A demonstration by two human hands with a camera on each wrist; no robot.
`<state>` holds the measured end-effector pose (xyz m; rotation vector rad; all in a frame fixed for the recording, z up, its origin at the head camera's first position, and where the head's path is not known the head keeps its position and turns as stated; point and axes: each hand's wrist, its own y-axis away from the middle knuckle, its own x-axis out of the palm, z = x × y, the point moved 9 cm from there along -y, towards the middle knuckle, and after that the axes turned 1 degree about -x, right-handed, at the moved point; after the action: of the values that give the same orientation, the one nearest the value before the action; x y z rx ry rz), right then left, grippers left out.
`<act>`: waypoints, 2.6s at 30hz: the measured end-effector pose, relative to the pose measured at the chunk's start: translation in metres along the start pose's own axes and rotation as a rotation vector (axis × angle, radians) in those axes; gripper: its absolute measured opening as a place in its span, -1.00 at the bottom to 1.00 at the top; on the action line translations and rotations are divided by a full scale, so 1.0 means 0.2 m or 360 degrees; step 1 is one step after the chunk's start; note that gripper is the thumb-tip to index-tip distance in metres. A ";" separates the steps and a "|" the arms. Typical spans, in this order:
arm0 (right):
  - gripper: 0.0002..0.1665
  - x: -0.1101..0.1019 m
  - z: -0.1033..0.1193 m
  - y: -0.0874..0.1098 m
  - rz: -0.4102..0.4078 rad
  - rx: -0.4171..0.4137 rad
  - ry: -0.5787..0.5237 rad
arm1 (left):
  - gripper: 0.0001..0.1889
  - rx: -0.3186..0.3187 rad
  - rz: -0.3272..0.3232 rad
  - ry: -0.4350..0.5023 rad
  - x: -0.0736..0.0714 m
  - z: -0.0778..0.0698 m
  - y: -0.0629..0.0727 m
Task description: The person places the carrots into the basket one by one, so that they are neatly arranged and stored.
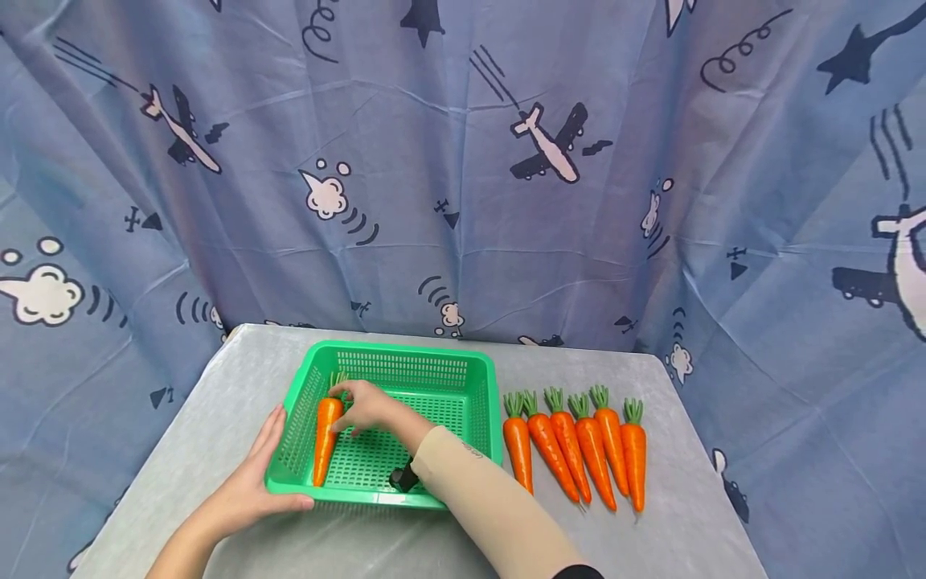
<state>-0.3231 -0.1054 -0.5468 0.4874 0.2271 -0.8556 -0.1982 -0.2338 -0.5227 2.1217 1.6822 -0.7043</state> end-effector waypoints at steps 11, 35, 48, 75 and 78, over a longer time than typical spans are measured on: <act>-0.17 -0.20 0.11 0.12 0.0034 -0.0097 -0.0096 | 0.46 -0.0003 -0.0007 0.0018 0.01 0.00 0.01; -0.25 -0.48 0.12 0.41 -0.0068 -0.0271 -0.0105 | 0.40 0.0051 -0.0047 0.0018 0.01 -0.01 0.04; -0.28 -0.62 0.03 0.51 -0.0148 -0.0305 -0.0241 | 0.41 0.0077 -0.0047 0.0004 0.00 -0.01 0.03; -0.26 -0.84 -0.11 0.70 -0.0324 -0.0320 -0.0343 | 0.41 0.0052 -0.0045 0.0032 0.01 -0.01 0.03; -0.26 -0.86 -0.13 0.72 -0.0331 -0.0325 -0.0358 | 0.41 0.0064 -0.0049 0.0023 0.01 -0.02 0.03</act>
<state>-0.3227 0.1013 -0.4573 0.1762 0.1576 -1.0693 -0.1920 -0.2322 -0.5213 2.1373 1.7255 -0.7395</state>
